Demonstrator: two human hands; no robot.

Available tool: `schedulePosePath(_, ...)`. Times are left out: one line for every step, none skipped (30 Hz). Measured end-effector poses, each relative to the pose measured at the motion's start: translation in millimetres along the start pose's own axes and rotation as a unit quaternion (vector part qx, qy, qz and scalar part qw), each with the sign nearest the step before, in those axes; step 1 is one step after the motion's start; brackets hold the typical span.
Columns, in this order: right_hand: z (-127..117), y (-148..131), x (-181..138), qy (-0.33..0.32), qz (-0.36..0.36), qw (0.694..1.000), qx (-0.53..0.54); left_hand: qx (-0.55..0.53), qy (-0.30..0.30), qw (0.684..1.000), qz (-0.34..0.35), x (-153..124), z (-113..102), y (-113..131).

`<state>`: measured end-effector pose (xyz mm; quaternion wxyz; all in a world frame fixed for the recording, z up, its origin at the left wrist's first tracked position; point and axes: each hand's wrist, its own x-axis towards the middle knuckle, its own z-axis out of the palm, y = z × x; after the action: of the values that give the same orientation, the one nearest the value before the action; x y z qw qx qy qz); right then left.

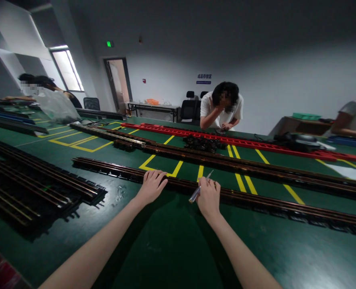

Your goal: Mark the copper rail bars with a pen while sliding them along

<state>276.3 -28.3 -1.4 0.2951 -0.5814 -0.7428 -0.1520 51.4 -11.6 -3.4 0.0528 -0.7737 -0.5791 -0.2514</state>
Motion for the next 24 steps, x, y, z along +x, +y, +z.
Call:
schedulePosePath(0, 1, 0, 0.0, -0.004, 1.0, 0.004, -0.001, -0.002, 1.0, 0.001, 0, 0, 0)
schedulePosePath(0, 2, 0, -0.003, -0.015, 1.0, 0.007, -0.002, -0.003, 1.0, 0.003, 0, -1, 0)
schedulePosePath(0, 2, 0, -0.009, -0.031, 0.999, 0.009, -0.003, -0.005, 1.0, 0.004, 0, -1, 0)
schedulePosePath(0, 2, 0, -0.014, -0.048, 0.999, 0.009, -0.003, -0.006, 1.0, 0.004, 0, -1, 1)
schedulePosePath(0, 1, 0, -0.017, -0.061, 0.998, 0.007, -0.003, -0.007, 1.0, 0.004, -1, -2, 1)
schedulePosePath(0, 0, 0, -0.018, -0.07, 0.997, 0.002, -0.003, -0.008, 1.0, 0.004, -1, -2, 1)
schedulePosePath(0, -1, 0, -0.017, -0.071, 0.997, -0.005, -0.002, -0.01, 1.0, 0.004, -1, -2, 1)
schedulePosePath(0, -2, 1, -0.018, -0.066, 0.998, -0.013, -0.001, -0.01, 1.0, 0.004, -1, -3, 1)
schedulePosePath(0, -3, 1, -0.02, -0.059, 0.998, -0.019, 0.0, -0.01, 1.0, 0.005, -1, -3, 1)
schedulePosePath(1, -4, 1, -0.023, -0.049, 0.998, -0.023, 0.001, -0.01, 1.0, 0.005, -1, -3, 1)
schedulePosePath(1, -5, 1, -0.025, -0.043, 0.998, -0.025, 0.001, -0.009, 1.0, 0.006, -1, -3, 1)
schedulePosePath(1, -7, 1, -0.026, -0.04, 0.998, -0.027, 0.002, -0.008, 1.0, 0.007, -1, -3, 1)
schedulePosePath(2, -8, 1, -0.023, -0.044, 0.998, -0.029, 0.002, -0.008, 1.0, 0.007, -1, -3, 1)
schedulePosePath(2, -10, 1, -0.019, -0.053, 0.998, -0.03, 0.002, -0.008, 1.0, 0.008, -1, -3, 1)
schedulePosePath(2, -12, 1, -0.014, -0.065, 0.997, -0.031, 0.001, -0.008, 1.0, 0.01, -1, -3, 1)
schedulePosePath(2, -14, 1, -0.009, -0.075, 0.997, -0.032, 0.002, -0.008, 1.0, 0.01, -1, -3, 1)
schedulePosePath(2, -15, 1, -0.006, -0.081, 0.996, -0.034, 0.002, -0.008, 1.0, 0.01, 0, -3, 1)
schedulePosePath(2, -16, 1, -0.004, -0.08, 0.996, -0.036, 0.003, -0.007, 1.0, 0.009, 0, -3, 1)
schedulePosePath(2, -16, 1, -0.004, -0.074, 0.997, -0.039, 0.005, -0.008, 1.0, 0.007, 0, -3, 1)
schedulePosePath(3, -15, 1, -0.005, -0.064, 0.997, -0.043, 0.006, -0.009, 1.0, 0.005, 0, -3, 2)
schedulePosePath(3, -14, 1, -0.005, -0.055, 0.997, -0.046, 0.006, -0.01, 1.0, 0.003, 0, -3, 2)
schedulePosePath(4, -13, 1, -0.005, -0.047, 0.998, -0.046, 0.005, -0.012, 1.0, 0.002, 0, -4, 2)
schedulePosePath(4, -11, 0, -0.005, -0.042, 0.998, -0.043, 0.004, -0.013, 1.0, 0.001, 0, -4, 3)
schedulePosePath(4, -10, 0, -0.004, -0.043, 0.998, -0.039, 0.003, -0.014, 1.0, 0.001, 0, -4, 3)
